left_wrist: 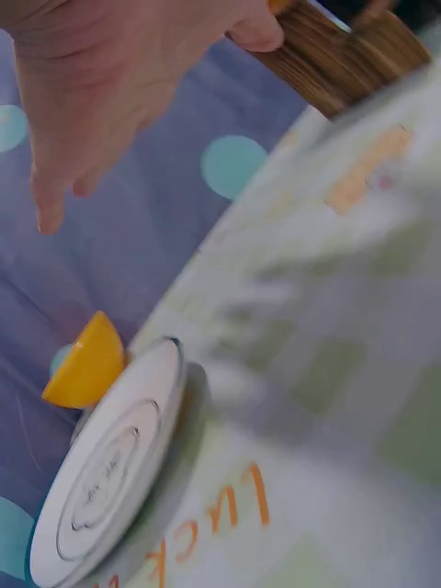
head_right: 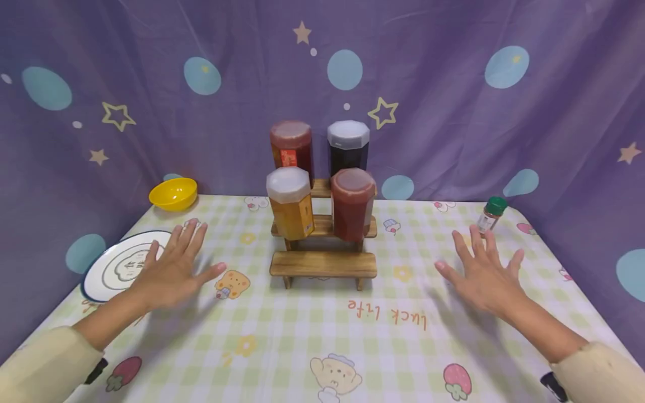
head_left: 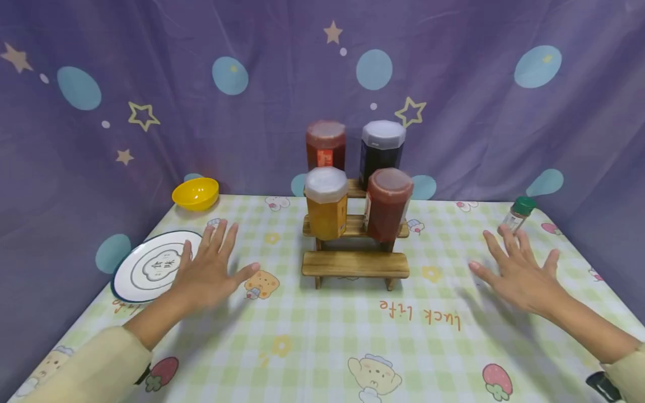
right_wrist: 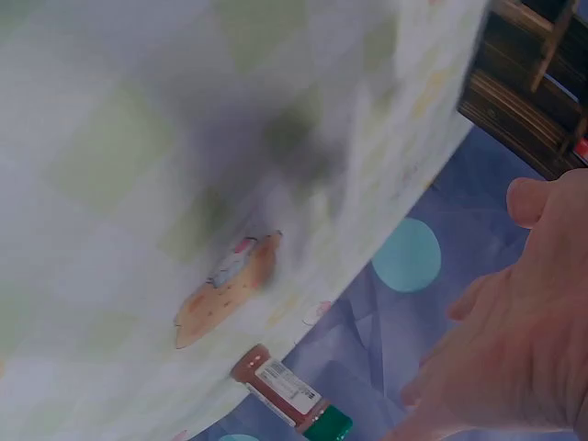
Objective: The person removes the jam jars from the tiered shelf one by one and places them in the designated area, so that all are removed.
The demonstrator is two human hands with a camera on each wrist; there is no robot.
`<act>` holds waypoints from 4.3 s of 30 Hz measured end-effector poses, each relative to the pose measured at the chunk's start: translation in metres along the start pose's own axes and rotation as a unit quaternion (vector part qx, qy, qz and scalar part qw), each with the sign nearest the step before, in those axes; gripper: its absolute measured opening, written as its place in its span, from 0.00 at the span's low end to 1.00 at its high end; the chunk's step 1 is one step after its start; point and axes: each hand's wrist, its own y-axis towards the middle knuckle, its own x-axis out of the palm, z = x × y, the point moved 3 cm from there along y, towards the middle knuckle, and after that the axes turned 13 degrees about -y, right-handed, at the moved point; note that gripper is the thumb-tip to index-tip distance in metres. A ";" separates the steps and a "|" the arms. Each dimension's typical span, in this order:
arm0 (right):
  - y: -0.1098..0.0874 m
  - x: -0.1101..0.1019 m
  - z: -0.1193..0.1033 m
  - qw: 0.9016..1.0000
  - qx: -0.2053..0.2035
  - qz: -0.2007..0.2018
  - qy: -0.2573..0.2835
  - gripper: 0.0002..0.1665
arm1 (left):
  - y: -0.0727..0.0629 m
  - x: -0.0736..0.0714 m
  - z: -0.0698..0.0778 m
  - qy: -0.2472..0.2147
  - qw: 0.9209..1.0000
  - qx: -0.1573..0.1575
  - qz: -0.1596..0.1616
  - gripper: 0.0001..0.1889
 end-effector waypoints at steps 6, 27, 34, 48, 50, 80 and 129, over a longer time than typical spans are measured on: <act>0.003 -0.017 0.000 0.996 0.007 0.081 0.025 0.49 | 0.009 -0.014 0.007 -0.057 0.996 0.004 0.062 0.52; 0.037 -0.077 -0.033 0.971 0.003 0.111 0.213 0.44 | 0.018 0.030 0.023 -0.279 0.959 0.040 0.031 0.38; 0.049 -0.089 -0.043 0.947 0.003 0.093 0.308 0.45 | 0.022 0.047 0.034 -0.354 0.934 0.043 0.000 0.36; 0.071 -0.110 -0.063 0.926 0.002 0.078 0.369 0.49 | 0.024 0.066 0.050 -0.418 0.908 -0.005 -0.031 0.37; 0.076 -0.113 -0.067 0.923 -0.001 0.072 0.378 0.51 | 0.024 0.068 0.051 -0.422 0.906 -0.007 -0.028 0.37; 0.146 -0.152 -0.144 0.907 -0.065 0.072 0.410 0.49 | 0.026 0.090 0.071 -0.493 0.869 -0.049 -0.009 0.31; 0.104 -0.157 -0.068 0.911 0.028 0.166 0.375 0.48 | 0.029 0.090 0.072 -0.522 0.849 -0.076 -0.019 0.31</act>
